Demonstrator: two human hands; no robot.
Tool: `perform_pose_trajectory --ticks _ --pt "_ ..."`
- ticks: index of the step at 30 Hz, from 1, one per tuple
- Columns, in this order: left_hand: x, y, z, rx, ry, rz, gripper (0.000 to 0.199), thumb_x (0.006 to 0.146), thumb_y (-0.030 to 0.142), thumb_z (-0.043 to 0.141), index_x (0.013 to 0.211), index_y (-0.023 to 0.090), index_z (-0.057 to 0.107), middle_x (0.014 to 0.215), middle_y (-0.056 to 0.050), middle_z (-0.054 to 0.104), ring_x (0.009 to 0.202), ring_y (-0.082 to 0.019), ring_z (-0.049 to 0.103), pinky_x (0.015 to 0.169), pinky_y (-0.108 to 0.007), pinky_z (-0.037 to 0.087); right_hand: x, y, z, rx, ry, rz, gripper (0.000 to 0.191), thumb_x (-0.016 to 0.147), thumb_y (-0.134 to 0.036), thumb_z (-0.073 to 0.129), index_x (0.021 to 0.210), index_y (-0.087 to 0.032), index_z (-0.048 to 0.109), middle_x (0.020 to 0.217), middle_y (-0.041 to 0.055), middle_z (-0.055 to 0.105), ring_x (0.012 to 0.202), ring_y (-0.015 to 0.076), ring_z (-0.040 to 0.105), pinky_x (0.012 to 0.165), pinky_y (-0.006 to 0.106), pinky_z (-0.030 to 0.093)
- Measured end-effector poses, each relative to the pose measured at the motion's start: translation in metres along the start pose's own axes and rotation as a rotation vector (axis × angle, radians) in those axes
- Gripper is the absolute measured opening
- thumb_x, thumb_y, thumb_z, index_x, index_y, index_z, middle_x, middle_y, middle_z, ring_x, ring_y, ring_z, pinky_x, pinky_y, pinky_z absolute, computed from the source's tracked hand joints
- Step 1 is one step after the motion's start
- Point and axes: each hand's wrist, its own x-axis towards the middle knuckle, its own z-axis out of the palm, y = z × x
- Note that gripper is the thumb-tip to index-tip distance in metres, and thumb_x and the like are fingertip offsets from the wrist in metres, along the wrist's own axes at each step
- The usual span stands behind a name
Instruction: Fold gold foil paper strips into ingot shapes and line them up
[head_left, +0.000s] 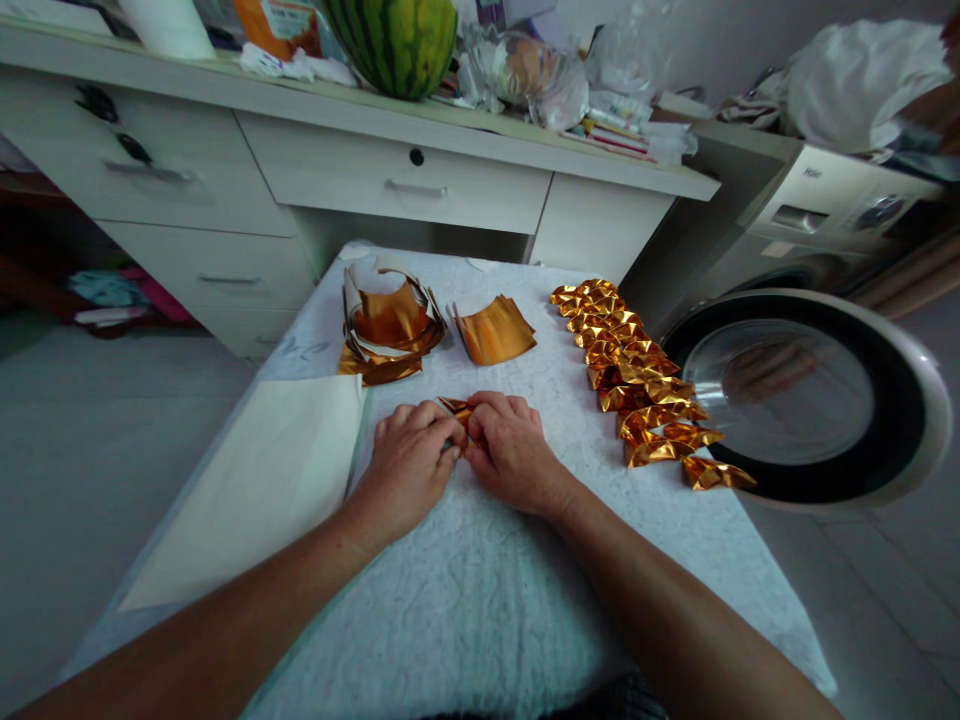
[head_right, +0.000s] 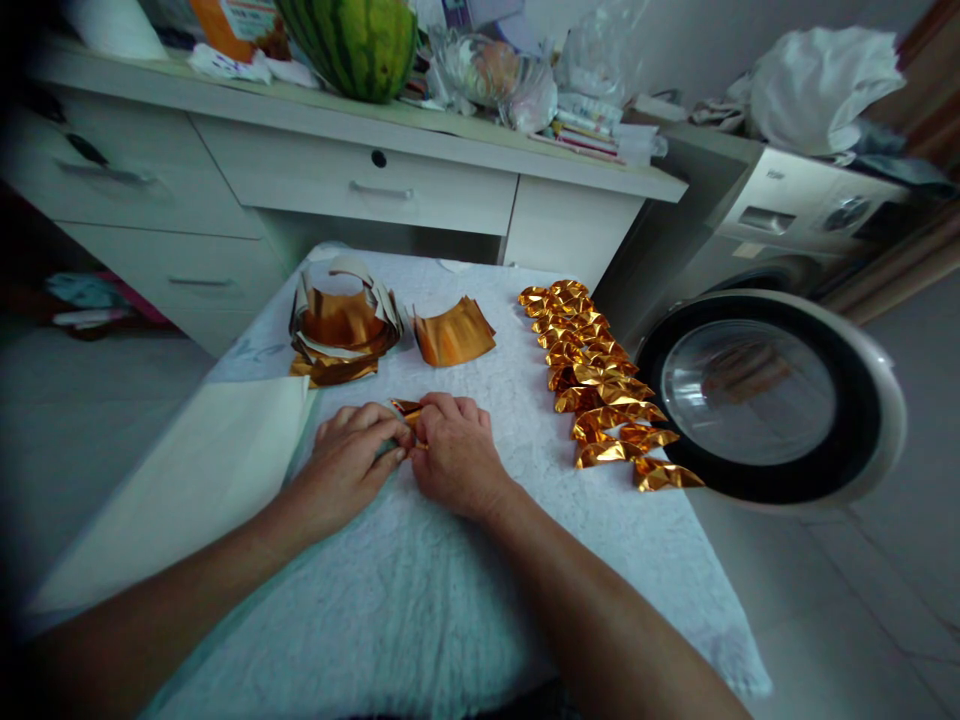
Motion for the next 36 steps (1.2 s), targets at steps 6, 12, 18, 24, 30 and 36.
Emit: perform_pose_trajectory --ticks 6,12,18,24,30,36 --pt "0.0 0.002 -0.001 0.005 0.005 -0.005 0.012 0.087 0.018 0.052 0.088 0.025 0.062 0.1 -0.003 0.061 0.096 -0.024 0.05 0.083 -0.04 0.038 -0.001 0.003 -0.002 0.033 -0.033 -0.026 0.017 0.078 -0.01 0.05 0.091 -0.021 0.053 0.135 0.0067 0.051 0.116 0.0265 0.042 0.097 0.047 0.037" --pt "-0.001 0.0 0.0 -0.004 0.006 -0.001 0.012 0.088 0.019 0.052 0.089 0.025 0.063 0.101 -0.003 0.061 0.097 -0.024 0.05 0.083 -0.041 0.037 -0.003 0.002 -0.004 0.036 -0.054 -0.027 0.023 0.074 -0.007 0.047 0.092 -0.02 0.052 0.137 0.0081 0.049 0.118 0.0266 0.042 0.099 0.047 0.035" --pt "0.0 0.001 0.0 -0.01 0.007 -0.007 0.012 0.088 0.019 0.053 0.088 0.025 0.063 0.1 -0.003 0.061 0.096 -0.024 0.049 0.082 -0.04 0.037 -0.004 0.0 -0.005 0.042 -0.058 -0.031 0.026 0.072 -0.007 0.047 0.094 -0.02 0.053 0.137 0.008 0.049 0.119 0.0268 0.041 0.099 0.046 0.035" --pt "-0.001 0.001 -0.002 -0.032 0.024 0.037 0.013 0.088 0.017 0.053 0.089 0.024 0.064 0.099 -0.002 0.062 0.097 -0.023 0.05 0.083 -0.04 0.036 -0.005 0.003 -0.009 0.068 -0.086 -0.043 0.029 0.07 -0.006 0.048 0.095 -0.02 0.054 0.14 0.0082 0.047 0.123 0.0268 0.04 0.1 0.047 0.034" --pt "-0.003 -0.004 -0.004 -0.118 0.045 0.183 0.018 0.083 0.01 0.057 0.093 0.024 0.063 0.1 -0.001 0.061 0.099 -0.021 0.051 0.086 -0.04 0.036 -0.006 0.013 -0.013 0.115 -0.103 -0.113 0.031 0.068 -0.007 0.054 0.097 -0.019 0.057 0.14 0.0084 0.048 0.124 0.0278 0.04 0.101 0.048 0.033" --pt "-0.004 -0.006 -0.006 -0.102 0.042 0.265 0.02 0.084 0.01 0.058 0.095 0.024 0.065 0.103 -0.001 0.061 0.103 -0.022 0.051 0.087 -0.041 0.038 -0.005 0.017 -0.014 0.139 -0.089 -0.132 0.02 0.076 -0.012 0.061 0.095 -0.019 0.059 0.138 0.0102 0.051 0.125 0.0277 0.043 0.101 0.046 0.034"
